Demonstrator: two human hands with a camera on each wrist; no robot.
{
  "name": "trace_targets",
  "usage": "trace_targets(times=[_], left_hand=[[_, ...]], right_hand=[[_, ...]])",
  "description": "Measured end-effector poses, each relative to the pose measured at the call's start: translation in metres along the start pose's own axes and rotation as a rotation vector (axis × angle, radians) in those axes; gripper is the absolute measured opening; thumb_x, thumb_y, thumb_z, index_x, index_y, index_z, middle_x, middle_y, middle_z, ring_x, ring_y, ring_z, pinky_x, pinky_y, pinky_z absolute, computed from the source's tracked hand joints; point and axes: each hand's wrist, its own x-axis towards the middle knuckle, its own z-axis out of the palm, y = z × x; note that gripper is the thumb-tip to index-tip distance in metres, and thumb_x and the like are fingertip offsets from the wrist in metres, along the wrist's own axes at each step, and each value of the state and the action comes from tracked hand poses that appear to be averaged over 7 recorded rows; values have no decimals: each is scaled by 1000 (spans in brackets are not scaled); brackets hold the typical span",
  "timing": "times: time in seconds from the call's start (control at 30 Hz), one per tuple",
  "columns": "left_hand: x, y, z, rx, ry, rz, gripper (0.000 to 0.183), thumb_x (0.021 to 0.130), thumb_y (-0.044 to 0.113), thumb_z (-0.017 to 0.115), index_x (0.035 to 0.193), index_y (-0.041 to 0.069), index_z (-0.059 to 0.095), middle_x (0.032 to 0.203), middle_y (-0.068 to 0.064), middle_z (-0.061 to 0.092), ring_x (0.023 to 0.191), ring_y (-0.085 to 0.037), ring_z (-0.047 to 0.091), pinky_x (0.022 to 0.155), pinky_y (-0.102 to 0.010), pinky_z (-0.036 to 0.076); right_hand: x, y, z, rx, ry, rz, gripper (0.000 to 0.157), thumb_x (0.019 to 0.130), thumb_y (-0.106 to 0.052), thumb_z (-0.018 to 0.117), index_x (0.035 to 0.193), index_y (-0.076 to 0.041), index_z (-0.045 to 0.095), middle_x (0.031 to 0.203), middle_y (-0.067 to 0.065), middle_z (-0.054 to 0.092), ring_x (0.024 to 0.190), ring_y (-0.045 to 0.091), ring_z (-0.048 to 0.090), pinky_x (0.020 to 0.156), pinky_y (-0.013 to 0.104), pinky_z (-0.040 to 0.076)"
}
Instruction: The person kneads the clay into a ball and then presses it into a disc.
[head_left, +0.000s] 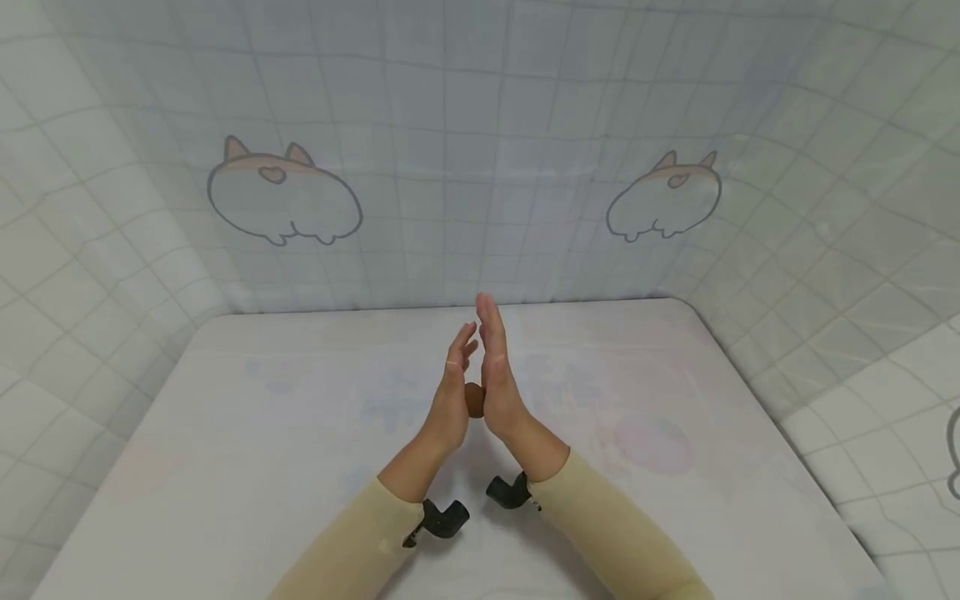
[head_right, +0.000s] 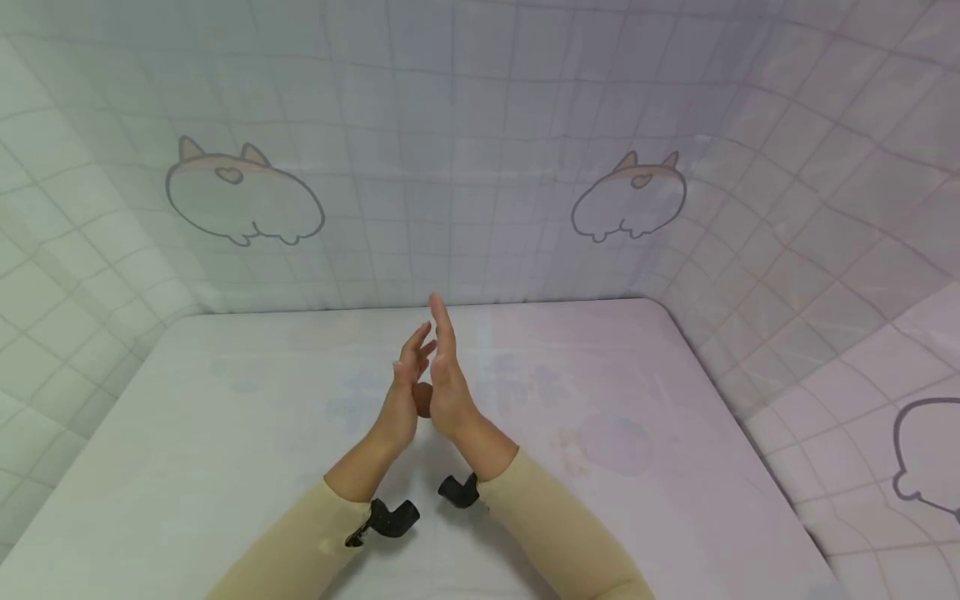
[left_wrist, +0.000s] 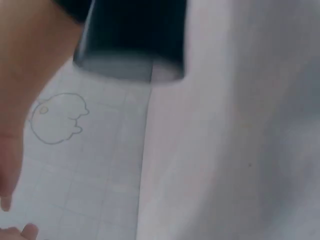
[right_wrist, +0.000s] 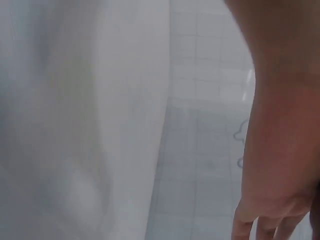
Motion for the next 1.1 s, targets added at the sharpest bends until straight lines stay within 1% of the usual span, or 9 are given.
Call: trace_targets(times=[0.1,0.2,0.3,0.37,0.5,0.7,0.83,0.97,1.1], left_hand=[[-4,1,1,-55,-62,29,85,98,71,3,161,15,12,166,-8,13,148,-36,23,116,-59,15],[-6,2,0,-143,-110,32,87,98,71,2,161,13,10,166,-9,10,148,-37,20,116,-59,12],[-5,2,0,-239,-124,35,90,96,74,5,161,11,7,166,-11,5,149,-37,16,116,-61,8],[-4,4,-1,-289,-108,44,92,96,75,7,161,10,6,167,-10,3,150,-36,12,116,-62,5],[-1,8,-3,-339,-50,68,93,96,76,12,160,9,5,167,-9,2,151,-37,8,115,-65,2],[5,13,-7,-393,71,117,97,96,78,22,159,7,5,166,-10,3,151,-38,8,118,-60,3],[10,14,-9,-413,166,168,99,94,78,31,158,7,7,166,-9,4,151,-37,10,120,-54,5],[16,11,-10,-349,219,203,98,95,77,33,159,7,9,166,-10,5,151,-38,9,121,-51,5],[20,5,-12,-261,260,196,99,94,78,31,158,5,12,165,-14,7,151,-39,10,121,-50,5]], right_hand=[[2,4,-4,-19,4,57,95,97,-76,13,161,-7,-1,167,12,3,153,24,5,121,51,7],[4,9,-7,-29,-3,91,97,95,-79,14,161,-9,0,168,11,1,153,24,3,119,56,5],[4,16,-8,-36,-32,152,100,92,-82,16,161,-12,-2,168,8,-2,153,24,0,116,63,3],[3,20,-8,-25,-58,220,103,89,-86,18,162,-17,-2,168,4,-3,153,23,-2,115,66,2],[2,26,-8,-14,-123,350,107,82,-92,21,162,-25,-4,167,-2,-6,152,21,-5,113,69,1],[-1,22,-5,-40,-219,420,106,80,-94,21,161,-31,-5,167,-2,-7,152,31,0,112,70,7],[-2,20,-1,-60,-254,354,103,85,-90,20,162,-25,-5,167,4,-4,152,31,5,116,64,13],[-3,20,3,-15,-262,210,101,92,-82,18,161,-12,-5,167,12,-2,153,27,3,119,56,13],[-5,18,7,83,-253,131,97,96,-77,14,160,-6,-5,167,12,-3,153,29,1,120,56,9]])
